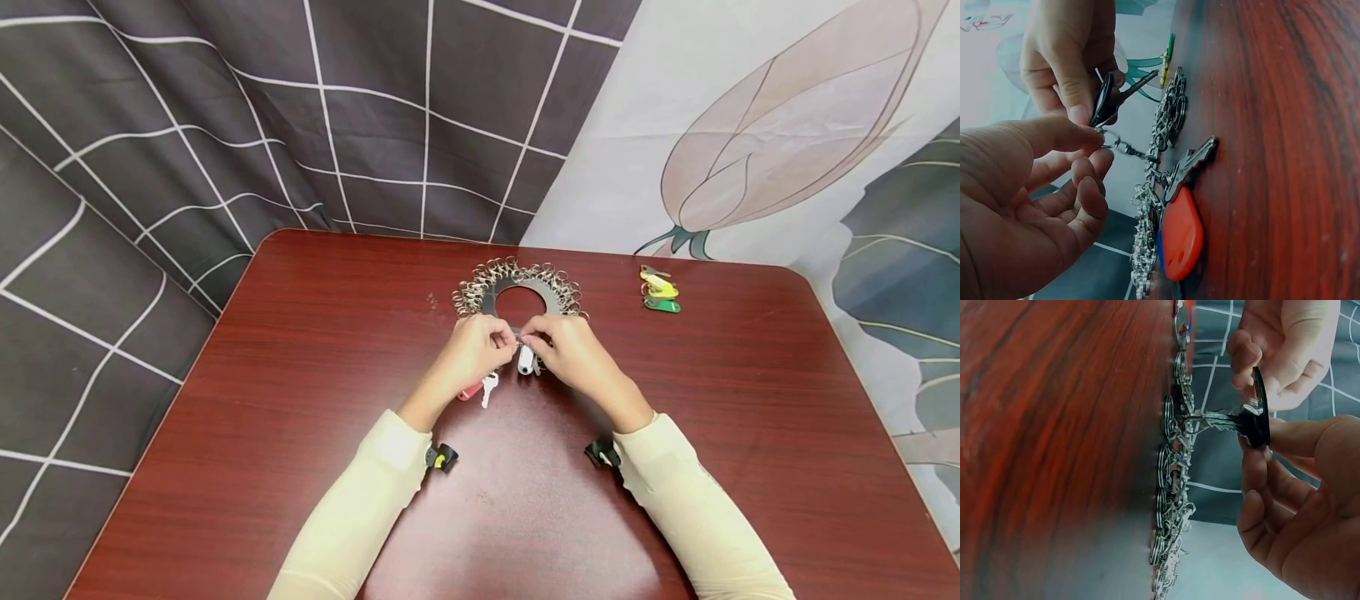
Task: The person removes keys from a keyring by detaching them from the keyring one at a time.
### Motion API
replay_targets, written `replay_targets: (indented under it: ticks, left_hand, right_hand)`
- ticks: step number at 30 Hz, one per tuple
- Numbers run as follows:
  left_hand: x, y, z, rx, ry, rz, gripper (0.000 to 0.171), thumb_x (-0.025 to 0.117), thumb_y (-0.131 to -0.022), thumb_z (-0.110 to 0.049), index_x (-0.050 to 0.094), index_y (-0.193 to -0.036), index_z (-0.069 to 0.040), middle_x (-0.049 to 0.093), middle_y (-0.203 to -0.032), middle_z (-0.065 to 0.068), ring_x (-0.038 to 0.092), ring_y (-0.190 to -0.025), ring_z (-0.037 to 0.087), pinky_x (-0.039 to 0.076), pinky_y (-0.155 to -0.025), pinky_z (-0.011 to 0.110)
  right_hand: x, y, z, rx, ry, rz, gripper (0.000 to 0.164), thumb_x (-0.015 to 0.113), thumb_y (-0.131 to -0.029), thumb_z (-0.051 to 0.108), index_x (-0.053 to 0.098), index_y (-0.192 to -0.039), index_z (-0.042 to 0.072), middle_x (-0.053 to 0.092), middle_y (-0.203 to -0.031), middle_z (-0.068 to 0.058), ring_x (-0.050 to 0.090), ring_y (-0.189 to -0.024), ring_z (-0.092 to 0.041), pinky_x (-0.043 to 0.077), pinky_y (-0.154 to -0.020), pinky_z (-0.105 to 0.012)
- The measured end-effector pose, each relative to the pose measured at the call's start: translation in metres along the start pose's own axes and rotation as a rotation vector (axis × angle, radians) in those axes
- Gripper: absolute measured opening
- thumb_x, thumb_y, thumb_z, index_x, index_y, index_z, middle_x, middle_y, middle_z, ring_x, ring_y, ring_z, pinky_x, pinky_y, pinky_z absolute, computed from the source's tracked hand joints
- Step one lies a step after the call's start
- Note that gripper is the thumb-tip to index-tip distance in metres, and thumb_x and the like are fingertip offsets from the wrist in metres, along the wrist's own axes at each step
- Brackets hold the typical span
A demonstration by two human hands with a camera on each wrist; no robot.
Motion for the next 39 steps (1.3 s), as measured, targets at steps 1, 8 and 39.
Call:
replay_targets:
  ticks: [1, 8, 39]
  left_hand:
    - [-0.0002, 0.0001, 0.0010, -0.015, 0.001, 0.003, 0.012, 0.071, -0.079, -0.009, 0.069, -0.068, -0.015, 0.066, -0.066, -0.002, 0.058, -0.063, 0.009, 0.052, -0.063, 0.024]
    - [0.0002, -0.0003, 0.0071, -0.104, 0.075, 0.023, 0.011, 0.073, -0.082, -0.020, 0.073, -0.076, -0.011, 0.070, -0.071, 0.001, 0.060, -0.063, 0.010, 0.053, -0.063, 0.027]
    - [0.0072, -0.0044, 0.0021, -0.054, 0.029, 0.059, 0.011, 0.069, -0.086, -0.017, 0.068, -0.076, -0.012, 0.066, -0.073, 0.001, 0.057, -0.065, 0.012, 0.050, -0.063, 0.026]
  right_hand:
    - [0.0005, 0.0000, 0.0001, 0.002, -0.002, 0.005, 0.006, 0.068, -0.090, 0.013, 0.072, -0.086, 0.010, 0.071, -0.079, -0.004, 0.054, -0.063, -0.015, 0.048, -0.058, -0.033]
    - [0.0023, -0.0006, 0.0019, 0.008, -0.015, 0.024, 0.006, 0.068, -0.089, 0.012, 0.073, -0.086, 0.009, 0.073, -0.081, -0.005, 0.063, -0.072, -0.016, 0.053, -0.065, -0.036]
    - [-0.0019, 0.0003, -0.0007, 0.042, 0.030, -0.034, 0.006, 0.068, -0.089, 0.013, 0.072, -0.085, 0.011, 0.072, -0.079, -0.005, 0.058, -0.066, -0.016, 0.049, -0.060, -0.035]
Point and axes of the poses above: each hand's wrist, its own y-axis away from the middle knuckle, its own x-axis out of the palm, z = x × y, the point moved 7 cm from there along -y, towards the middle knuckle
